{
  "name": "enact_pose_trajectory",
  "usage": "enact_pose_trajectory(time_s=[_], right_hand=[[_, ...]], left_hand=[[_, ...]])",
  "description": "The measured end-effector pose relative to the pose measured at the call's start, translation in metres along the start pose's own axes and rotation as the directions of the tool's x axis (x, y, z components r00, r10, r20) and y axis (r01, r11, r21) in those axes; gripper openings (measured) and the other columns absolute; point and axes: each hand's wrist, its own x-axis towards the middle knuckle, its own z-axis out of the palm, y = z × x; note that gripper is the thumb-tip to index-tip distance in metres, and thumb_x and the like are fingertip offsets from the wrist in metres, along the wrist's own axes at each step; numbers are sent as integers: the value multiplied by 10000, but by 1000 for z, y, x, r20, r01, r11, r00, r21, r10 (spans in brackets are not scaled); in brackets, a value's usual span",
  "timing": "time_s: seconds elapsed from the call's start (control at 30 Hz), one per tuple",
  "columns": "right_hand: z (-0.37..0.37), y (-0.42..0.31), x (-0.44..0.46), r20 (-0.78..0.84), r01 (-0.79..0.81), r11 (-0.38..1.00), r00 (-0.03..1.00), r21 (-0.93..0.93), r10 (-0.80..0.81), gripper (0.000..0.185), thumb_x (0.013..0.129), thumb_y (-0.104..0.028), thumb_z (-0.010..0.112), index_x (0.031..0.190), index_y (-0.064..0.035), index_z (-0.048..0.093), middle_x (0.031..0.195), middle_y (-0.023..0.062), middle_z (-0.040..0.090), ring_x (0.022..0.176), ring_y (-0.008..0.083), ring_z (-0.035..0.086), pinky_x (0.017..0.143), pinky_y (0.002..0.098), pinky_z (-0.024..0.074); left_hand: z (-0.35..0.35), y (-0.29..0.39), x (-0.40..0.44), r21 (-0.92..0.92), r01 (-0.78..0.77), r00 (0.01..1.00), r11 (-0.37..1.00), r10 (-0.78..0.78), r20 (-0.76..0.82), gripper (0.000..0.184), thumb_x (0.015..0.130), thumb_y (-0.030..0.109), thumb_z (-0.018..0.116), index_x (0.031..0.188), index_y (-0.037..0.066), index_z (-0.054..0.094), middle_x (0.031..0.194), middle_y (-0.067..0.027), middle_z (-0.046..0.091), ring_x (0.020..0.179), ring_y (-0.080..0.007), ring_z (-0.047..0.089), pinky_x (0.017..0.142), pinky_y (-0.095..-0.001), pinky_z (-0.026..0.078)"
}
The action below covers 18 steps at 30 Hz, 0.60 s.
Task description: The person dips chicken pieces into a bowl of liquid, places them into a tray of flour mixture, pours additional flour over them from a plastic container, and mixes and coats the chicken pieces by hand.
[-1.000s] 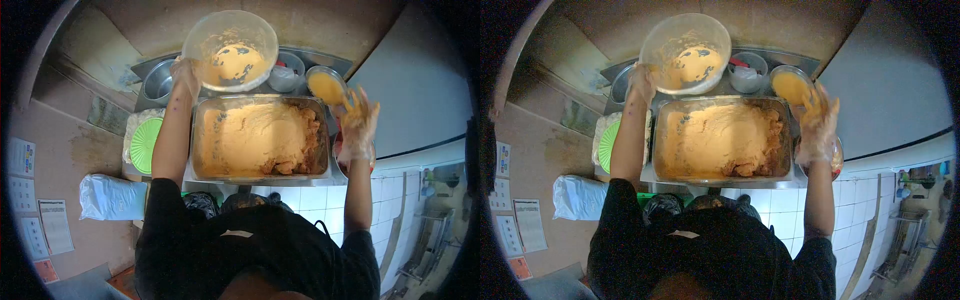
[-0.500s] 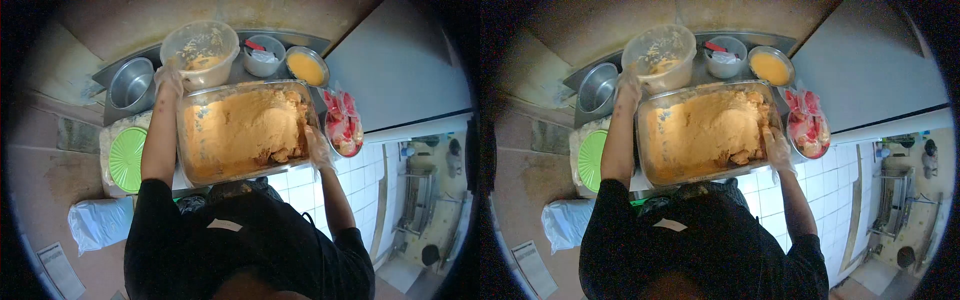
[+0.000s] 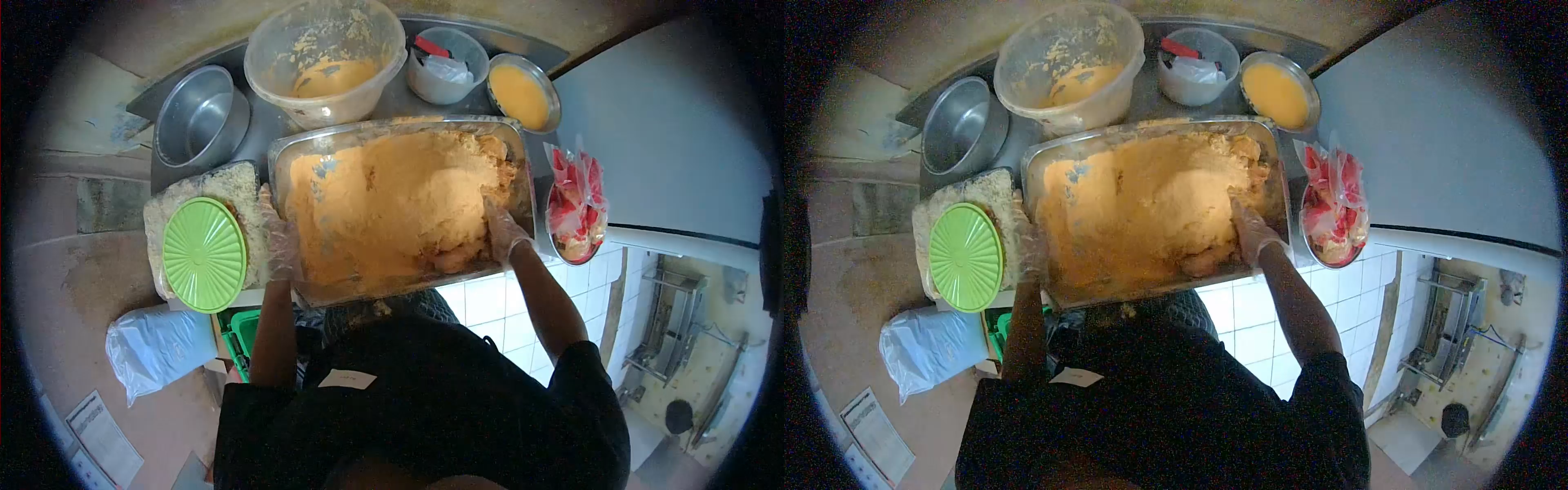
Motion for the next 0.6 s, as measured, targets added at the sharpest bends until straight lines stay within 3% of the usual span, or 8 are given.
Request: enact_pose_trajectory(time_s=[0.07,0.27,0.33,0.4,0.47,0.5,0.57,0.6], right_hand=[[15,-17,-5,-71,215,923,966,-319,-250,525,1016,-216,428,1493,-30,312,1387,282,490,1294,336,504,1119,387,373],[6,-156,-14,615,402,751,789,-524,7,715,987,-278,544,1570,-109,165,1604,156,246,1461,261,275,1220,423,199],[22,-138,-5,558,204,932,830,-301,-2,593,1006,-312,470,1513,-70,281,1518,205,365,1407,295,367,1202,398,253],[29,-116,-10,410,301,888,901,-347,-144,565,1019,-342,452,1499,-77,317,1486,196,419,1368,298,419,1174,403,309],[13,-79,-32,254,509,489,831,-708,-496,598,1025,-367,491,1530,-130,275,1507,129,407,1345,268,431,1135,439,367],[3,-47,-27,193,393,890,915,-233,-354,586,1025,-362,495,1524,-133,289,1476,144,441,1300,277,478,1093,428,410],[-3,23,-8,81,85,941,990,328,-118,562,1021,-335,505,1514,-146,315,1437,174,485,1241,300,543,1042,413,460],[-5,32,5,67,48,988,996,147,-58,553,1016,-314,513,1512,-156,325,1436,184,486,1243,309,543,1041,412,460]], left_hand=[[13,-49,3,77,56,995,995,-62,73,700,958,289,621,1477,-43,291,1481,-227,394,1364,-332,398,1126,-403,328],[-24,55,5,-123,152,988,981,-146,58,670,976,289,601,1475,-53,314,1474,-251,412,1355,-338,419,1124,-407,338],[-35,80,4,0,53,998,999,-53,-35,642,982,281,595,1460,-62,338,1437,-255,453,1327,-343,451,1114,-402,355],[-44,103,2,-34,-135,985,990,130,-112,590,979,253,597,1434,-56,383,1368,-253,508,1280,-336,492,1089,-402,385],[-50,128,6,-80,-133,991,988,132,-18,545,978,234,594,1413,-43,419,1312,-244,547,1246,-327,518,1067,-414,409],[-50,136,10,-108,-30,992,994,43,119,525,978,229,590,1407,-32,433,1291,-236,558,1236,-321,522,1056,-427,418],[-42,143,21,-9,129,934,992,-119,336,499,981,263,572,1384,-12,467,1253,-215,581,1202,-302,540,1026,-431,436],[-28,131,28,104,179,896,978,-205,393,497,984,303,558,1368,-4,486,1236,-201,594,1178,-290,553,1005,-422,445]])
